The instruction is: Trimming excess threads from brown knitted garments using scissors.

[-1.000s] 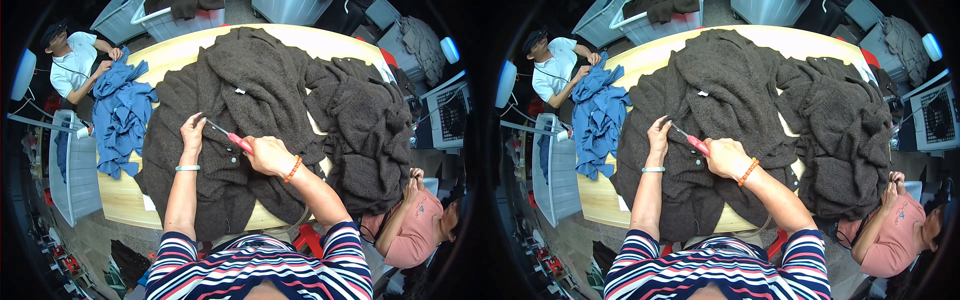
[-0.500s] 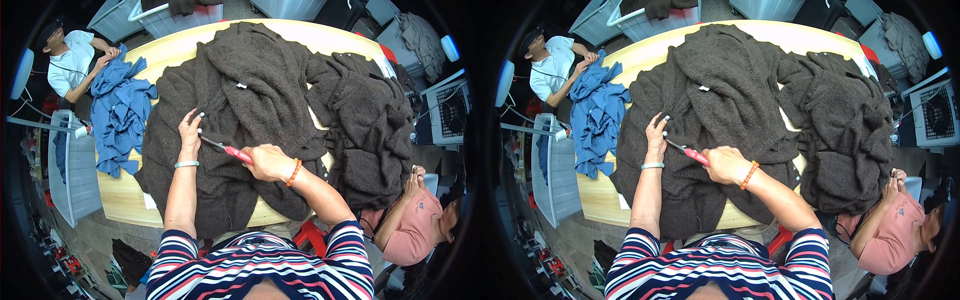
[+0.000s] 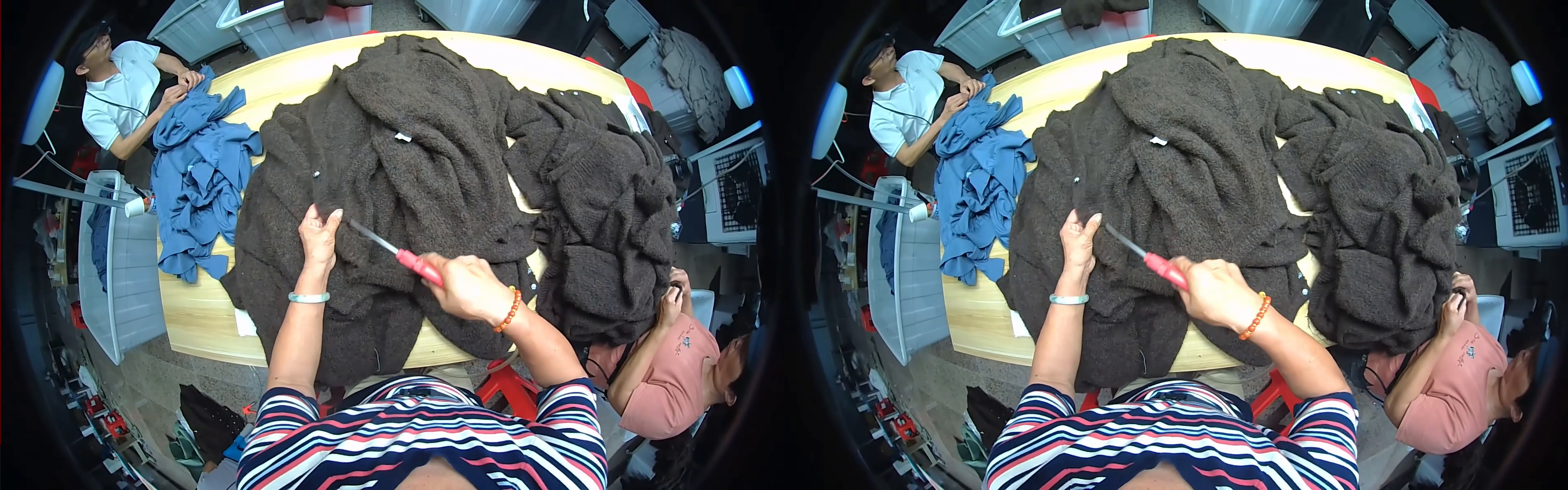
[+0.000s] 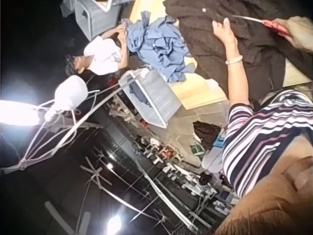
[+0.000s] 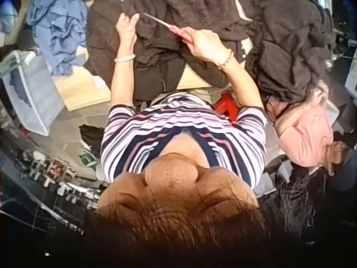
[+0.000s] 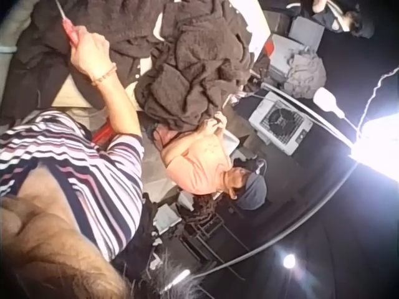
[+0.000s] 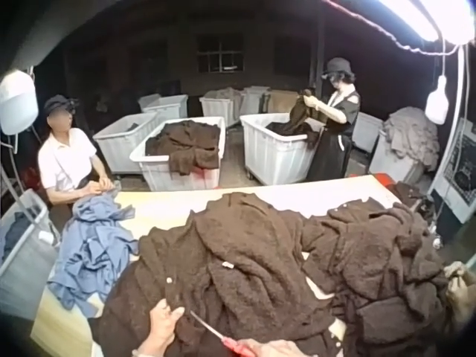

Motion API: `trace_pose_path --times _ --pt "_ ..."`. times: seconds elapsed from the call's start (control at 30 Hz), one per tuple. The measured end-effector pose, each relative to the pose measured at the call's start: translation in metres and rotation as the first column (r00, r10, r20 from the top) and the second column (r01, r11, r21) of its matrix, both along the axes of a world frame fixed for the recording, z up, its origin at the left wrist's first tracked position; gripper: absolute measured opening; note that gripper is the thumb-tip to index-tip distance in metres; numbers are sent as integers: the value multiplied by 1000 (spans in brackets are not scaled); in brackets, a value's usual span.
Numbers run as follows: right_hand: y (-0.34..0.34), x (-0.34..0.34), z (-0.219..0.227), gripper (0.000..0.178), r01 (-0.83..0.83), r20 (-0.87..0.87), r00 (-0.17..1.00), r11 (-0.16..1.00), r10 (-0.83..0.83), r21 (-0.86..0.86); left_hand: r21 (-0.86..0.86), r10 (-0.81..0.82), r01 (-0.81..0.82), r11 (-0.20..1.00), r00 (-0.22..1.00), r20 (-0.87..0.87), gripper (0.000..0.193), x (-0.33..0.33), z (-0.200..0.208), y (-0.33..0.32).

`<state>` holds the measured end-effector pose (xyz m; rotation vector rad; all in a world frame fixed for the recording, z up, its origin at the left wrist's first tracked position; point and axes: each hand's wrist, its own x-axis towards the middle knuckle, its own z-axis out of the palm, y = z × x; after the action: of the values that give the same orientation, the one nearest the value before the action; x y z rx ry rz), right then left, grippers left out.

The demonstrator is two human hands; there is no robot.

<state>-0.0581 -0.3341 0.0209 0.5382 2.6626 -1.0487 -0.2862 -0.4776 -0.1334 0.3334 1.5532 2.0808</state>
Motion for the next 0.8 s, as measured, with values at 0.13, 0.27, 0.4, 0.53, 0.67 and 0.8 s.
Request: trace_pose_path --times 0.13,0.27,0.4,0.53,0.67,0.8 --pt "-14 6 0 28 -226 75 971 974 227 -21 -57 43 -47 997 997 -68 22 10 1 1" --pt "-6 16 6 33 -147 34 988 987 150 -63 -194 42 -70 979 989 -144 30 20 -7 -22" --pt "1 30 0 38 -50 18 999 997 51 -58 -61 66 -65 996 998 5 45 29 22 -26" --pt "-3 24 6 34 15 23 1000 998 -14 -60 115 19 -77 990 898 439 55 -6 48 -17" --pt "-6 14 12 35 40 2 999 997 -39 -59 277 -64 -138 951 787 614 45 -53 40 16" --pt "-1 8 12 33 84 -97 992 996 -86 -27 139 174 -253 957 890 422 30 -59 33 50"
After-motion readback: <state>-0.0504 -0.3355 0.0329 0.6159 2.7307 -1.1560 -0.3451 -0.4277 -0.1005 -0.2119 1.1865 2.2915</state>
